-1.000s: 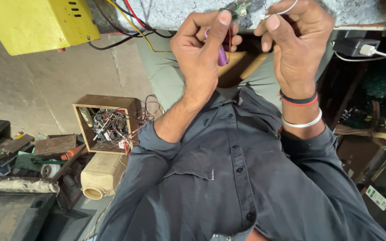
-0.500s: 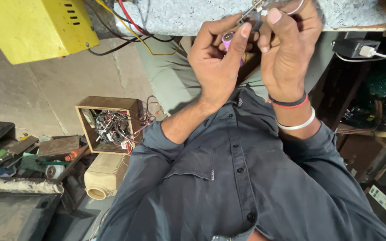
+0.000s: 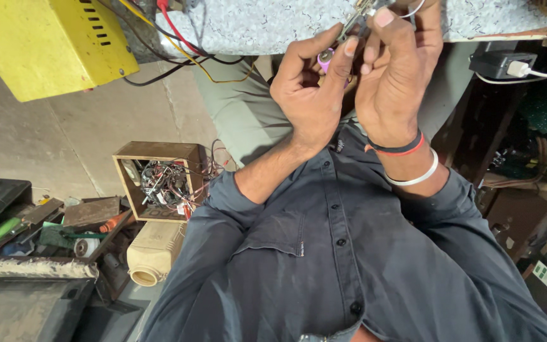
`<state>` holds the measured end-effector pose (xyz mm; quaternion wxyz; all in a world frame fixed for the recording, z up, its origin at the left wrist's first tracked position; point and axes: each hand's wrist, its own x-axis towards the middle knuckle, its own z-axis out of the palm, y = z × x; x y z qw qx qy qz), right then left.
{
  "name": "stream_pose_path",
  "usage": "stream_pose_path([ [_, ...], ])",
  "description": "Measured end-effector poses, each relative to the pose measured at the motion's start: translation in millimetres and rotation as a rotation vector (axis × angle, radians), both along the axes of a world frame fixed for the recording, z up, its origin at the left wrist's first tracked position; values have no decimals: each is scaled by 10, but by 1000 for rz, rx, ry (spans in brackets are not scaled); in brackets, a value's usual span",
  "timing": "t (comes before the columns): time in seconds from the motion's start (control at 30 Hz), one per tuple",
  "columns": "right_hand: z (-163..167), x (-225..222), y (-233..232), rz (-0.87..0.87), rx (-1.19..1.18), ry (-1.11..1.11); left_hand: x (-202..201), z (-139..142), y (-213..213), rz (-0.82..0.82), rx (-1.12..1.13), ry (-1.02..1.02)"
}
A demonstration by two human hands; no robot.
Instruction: The person sits at a cluttered electronics workbench and repairs a small circuit board. They hold a purple cylindrical battery cell, attach it to a small circuit module, use a soldering iron on the board, and repeatedly test the assembly, which lights up in green, red and blue, while repositioning wires and components.
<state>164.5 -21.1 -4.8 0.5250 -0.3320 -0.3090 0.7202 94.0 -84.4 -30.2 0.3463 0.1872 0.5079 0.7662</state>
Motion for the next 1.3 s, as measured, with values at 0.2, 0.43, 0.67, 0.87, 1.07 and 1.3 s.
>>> stream_pose_path([
  [0.2, 7, -6, 0, -8, -15, -33, -1, -18, 11, 1, -7, 39],
  [0.43, 2, -2, -26, -3, -33, -12, -4, -4, 8, -10, -50, 64],
  [0.67, 65, -44, -8, -20, -71, -41, -44, -7, 71, -20, -14, 88],
  [0.87, 80, -83, -1, -13, -82, 29, -30, -124, 109, -57, 161, 58],
  [1.07, 59, -79, -15, -14, -91, 50, 24, -241, 99, -38, 139, 52],
  [1.3, 96, -105, -19, -12, -114, 113, 59, -240, 88, -3, 111, 61],
])
